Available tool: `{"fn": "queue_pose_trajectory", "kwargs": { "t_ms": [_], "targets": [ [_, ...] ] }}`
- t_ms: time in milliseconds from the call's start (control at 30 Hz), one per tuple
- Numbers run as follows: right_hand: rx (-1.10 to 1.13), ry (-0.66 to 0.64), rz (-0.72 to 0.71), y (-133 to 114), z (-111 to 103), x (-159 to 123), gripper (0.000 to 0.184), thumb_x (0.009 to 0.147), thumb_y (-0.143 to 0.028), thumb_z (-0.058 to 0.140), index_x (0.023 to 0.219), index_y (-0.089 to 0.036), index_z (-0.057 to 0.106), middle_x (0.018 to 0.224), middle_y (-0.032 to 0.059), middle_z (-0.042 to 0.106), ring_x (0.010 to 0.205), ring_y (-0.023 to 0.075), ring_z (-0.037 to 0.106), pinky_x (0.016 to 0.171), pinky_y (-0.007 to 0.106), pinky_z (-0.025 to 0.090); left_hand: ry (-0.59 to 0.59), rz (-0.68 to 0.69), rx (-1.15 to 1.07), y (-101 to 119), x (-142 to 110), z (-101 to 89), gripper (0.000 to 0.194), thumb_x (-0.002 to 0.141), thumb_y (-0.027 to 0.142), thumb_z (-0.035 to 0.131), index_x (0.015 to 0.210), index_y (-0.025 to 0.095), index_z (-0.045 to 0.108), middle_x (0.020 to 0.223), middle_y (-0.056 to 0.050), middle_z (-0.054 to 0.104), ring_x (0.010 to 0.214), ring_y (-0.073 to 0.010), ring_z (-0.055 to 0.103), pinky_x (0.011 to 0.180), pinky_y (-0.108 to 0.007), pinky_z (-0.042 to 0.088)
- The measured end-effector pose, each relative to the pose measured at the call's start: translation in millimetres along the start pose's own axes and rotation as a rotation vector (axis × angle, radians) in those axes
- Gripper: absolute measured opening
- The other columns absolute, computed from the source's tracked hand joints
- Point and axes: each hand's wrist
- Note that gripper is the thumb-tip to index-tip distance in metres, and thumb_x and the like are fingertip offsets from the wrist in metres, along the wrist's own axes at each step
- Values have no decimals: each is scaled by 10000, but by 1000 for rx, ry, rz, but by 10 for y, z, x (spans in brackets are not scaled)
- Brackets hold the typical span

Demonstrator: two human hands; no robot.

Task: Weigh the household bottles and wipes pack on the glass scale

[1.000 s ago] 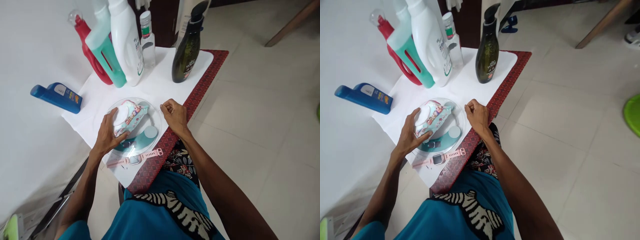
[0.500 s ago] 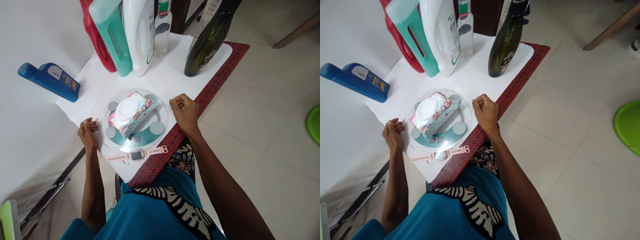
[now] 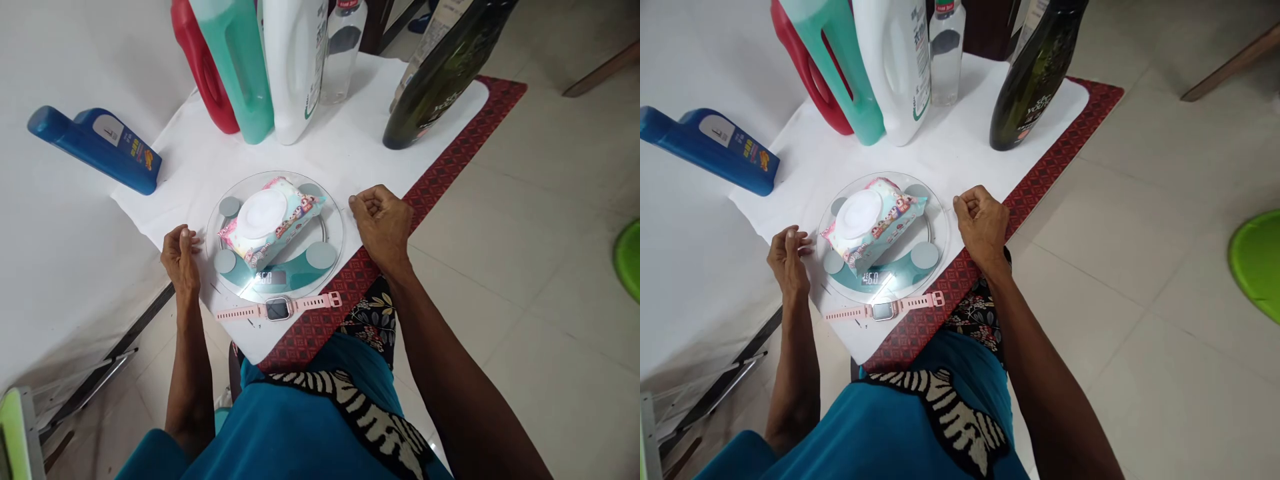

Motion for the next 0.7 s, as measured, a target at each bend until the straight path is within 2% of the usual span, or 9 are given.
{"fn": "queue_pose_trajectory", "kwargs": {
  "t_ms": [67,133,200,267,367,467,600,700],
  "targets": [
    [-1,-5,9,-16,-5,1,212,958,-389,676,814,-253,598,690,-31,631,602,151,547,676,326,501,-28,145,41,220,-47,45,620,975,716,670,1328,207,695,1212,-128,763,1092,-256,757,907,-400,604],
    [-2,-3,17,-37,-12,-1,192,947,-368,677,812,-255,601,693,-29,641,604,155,556,682,331,507,-141,344,111,458,-108,122,763,943,759,711,1501,247,613,1421,-150,712,1315,-307,699,1062,-484,586],
    [4,1,28,-50,-19,-5,180,937,-356,678,806,-258,603,695,-23,652,605,161,566,682,335,512,-300,492,214,653,-176,231,974,863,809,781,1615,249,517,1571,-181,628,1438,-362,625,1158,-559,542],
    [9,3,35,-50,-20,-9,175,930,-355,684,805,-260,608,697,-17,660,602,167,574,683,341,518,-432,550,330,768,-237,352,1121,786,820,848,1652,216,472,1615,-212,587,1465,-412,590,1189,-615,517],
    [9,10,31,-27,-9,-11,185,934,-373,694,808,-266,612,692,-14,664,596,172,575,672,342,518,-507,511,407,815,-296,487,1054,798,725,893,1619,193,503,1564,-212,627,1412,-429,617,1164,-635,539],
    [23,22,21,-7,-2,-9,196,936,-390,691,805,-265,617,679,-14,658,584,168,561,649,335,503,-467,405,311,814,-323,517,830,801,608,935,1472,227,631,1435,-169,706,1307,-411,682,1101,-608,587],
    [35,6,9,-16,-26,0,230,941,-436,688,803,-264,624,662,-12,654,570,168,545,610,326,468,-369,154,86,819,-293,402,722,730,544,1001,1317,231,722,1229,-119,779,1127,-372,749,980,-561,644],
    [36,-3,2,-32,-44,9,272,942,-484,687,793,-266,621,658,-5,660,567,172,545,596,323,449,-255,4,-32,796,-104,213,715,737,562,986,1297,206,718,1146,-105,780,981,-319,760,829,-473,664]
  ]
}}
Point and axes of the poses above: each hand's wrist, its own x-axis towards the middle knuckle, its own z-axis out of the palm, y = z × x
